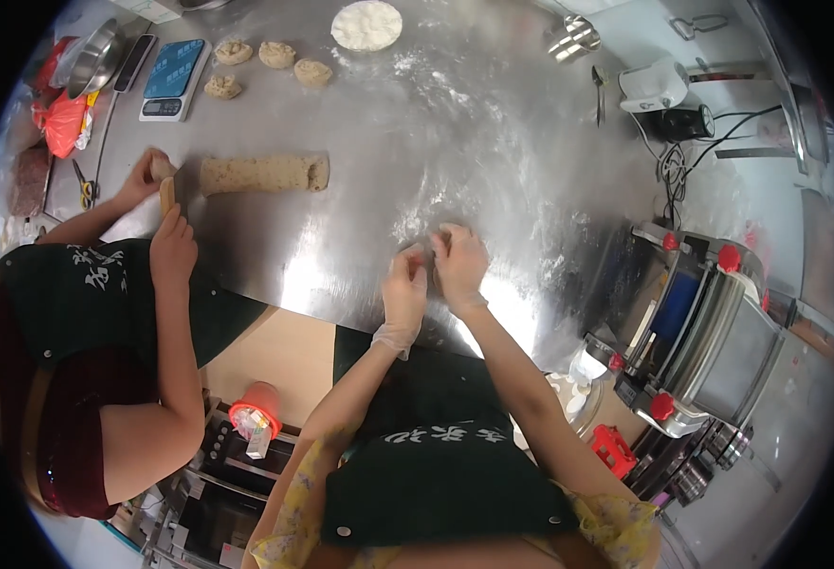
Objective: Shaping dough into balls and placing them on paper liners in a steamer tray.
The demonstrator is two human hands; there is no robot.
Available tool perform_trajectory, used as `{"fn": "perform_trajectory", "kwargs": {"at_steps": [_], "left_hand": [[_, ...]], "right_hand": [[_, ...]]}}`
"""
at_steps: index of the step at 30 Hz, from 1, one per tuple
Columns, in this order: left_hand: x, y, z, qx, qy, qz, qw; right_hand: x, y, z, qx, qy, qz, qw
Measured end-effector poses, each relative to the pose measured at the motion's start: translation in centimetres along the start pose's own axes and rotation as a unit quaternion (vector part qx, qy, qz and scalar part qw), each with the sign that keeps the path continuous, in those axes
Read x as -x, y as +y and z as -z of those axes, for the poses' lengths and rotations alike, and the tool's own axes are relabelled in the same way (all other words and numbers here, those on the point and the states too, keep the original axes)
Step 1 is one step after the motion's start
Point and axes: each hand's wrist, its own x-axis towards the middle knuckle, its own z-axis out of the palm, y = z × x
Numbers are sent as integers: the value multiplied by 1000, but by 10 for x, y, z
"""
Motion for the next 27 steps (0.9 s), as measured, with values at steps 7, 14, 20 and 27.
{"fn": "perform_trajectory", "kwargs": {"at_steps": [7, 14, 20, 27], "left_hand": [[3, 19, -24, -224, 29, -140, 964], [13, -9, -35, -161, -72, -340, 924], [23, -29, -33, -175, -133, -259, 941], [-28, 32, -31, -159, -129, -344, 916]], "right_hand": [[-15, 27, 0, 38, 90, 46, 994], [1, 21, 24, -34, 0, -78, 996], [3, 36, 14, 103, 110, 63, 987], [13, 37, 33, -147, 50, -271, 950]]}}
